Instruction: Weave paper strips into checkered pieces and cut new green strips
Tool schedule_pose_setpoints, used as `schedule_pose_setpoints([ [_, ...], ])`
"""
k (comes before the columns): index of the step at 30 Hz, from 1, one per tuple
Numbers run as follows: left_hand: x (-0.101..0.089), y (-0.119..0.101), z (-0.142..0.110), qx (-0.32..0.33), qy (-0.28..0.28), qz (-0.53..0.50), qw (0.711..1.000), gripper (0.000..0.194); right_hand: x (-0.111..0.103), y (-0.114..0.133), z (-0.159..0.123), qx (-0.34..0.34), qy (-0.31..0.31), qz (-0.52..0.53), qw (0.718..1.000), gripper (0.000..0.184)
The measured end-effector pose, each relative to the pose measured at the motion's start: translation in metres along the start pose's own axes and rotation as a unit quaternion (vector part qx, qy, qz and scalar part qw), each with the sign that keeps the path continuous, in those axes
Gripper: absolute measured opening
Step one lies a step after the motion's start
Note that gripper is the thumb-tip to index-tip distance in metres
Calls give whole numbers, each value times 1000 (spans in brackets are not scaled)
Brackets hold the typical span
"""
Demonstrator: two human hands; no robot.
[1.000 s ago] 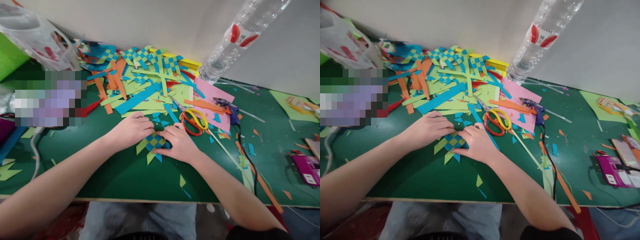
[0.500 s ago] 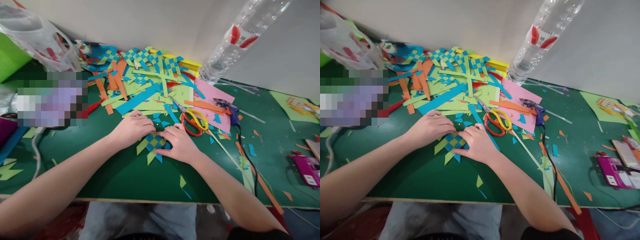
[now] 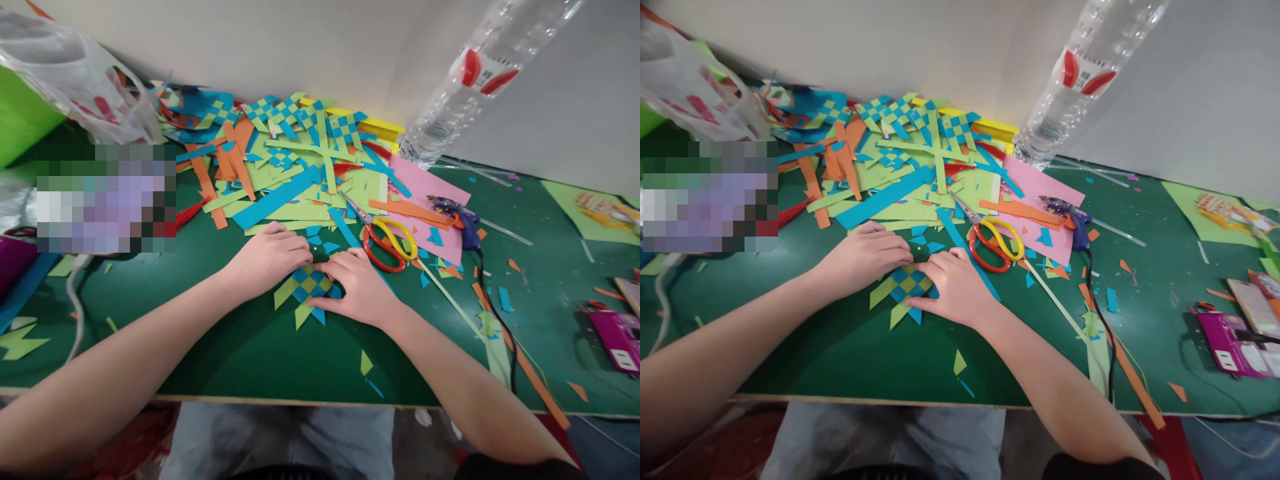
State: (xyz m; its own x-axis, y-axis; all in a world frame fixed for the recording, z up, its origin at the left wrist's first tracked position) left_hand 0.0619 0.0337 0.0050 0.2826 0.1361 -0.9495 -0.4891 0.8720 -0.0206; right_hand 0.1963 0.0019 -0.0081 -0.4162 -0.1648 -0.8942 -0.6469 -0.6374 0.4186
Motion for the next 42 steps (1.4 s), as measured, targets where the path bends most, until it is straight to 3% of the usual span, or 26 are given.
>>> schedule_pose_setpoints([
  [14,-7,12,-4,-47,-40,-44,997,22,0,-1,0,0,-2,2,1000,61],
  [21,0,5,-5,24,39,-36,998,28,0,0,-1,-22,-16,-30,999,60],
  [25,2,3,-6,29,63,-46,997,37,-2,2,-2,-54,-46,-52,996,49],
  [32,3,5,-4,-12,92,-56,994,36,-15,3,-3,-78,-135,-86,984,20],
  [37,3,7,-4,-28,104,-75,991,37,-24,3,-5,-84,-187,-77,976,12],
  [42,2,9,-4,-40,93,-114,988,37,-29,4,-8,-87,-232,-72,966,16],
])
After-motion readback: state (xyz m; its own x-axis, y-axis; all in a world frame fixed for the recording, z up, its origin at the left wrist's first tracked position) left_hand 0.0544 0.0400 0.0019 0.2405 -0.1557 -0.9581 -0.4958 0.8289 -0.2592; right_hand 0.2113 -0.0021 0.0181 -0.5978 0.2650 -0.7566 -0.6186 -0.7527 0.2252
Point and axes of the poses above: each hand's wrist, its own z-axis towards the middle knuckle, its own x-axis out of the palm, y = z × x, the point moved 6 cm from there along z, towards the middle knuckle, and after that the axes turned 4 degrees about y, right-handed, at the moved point
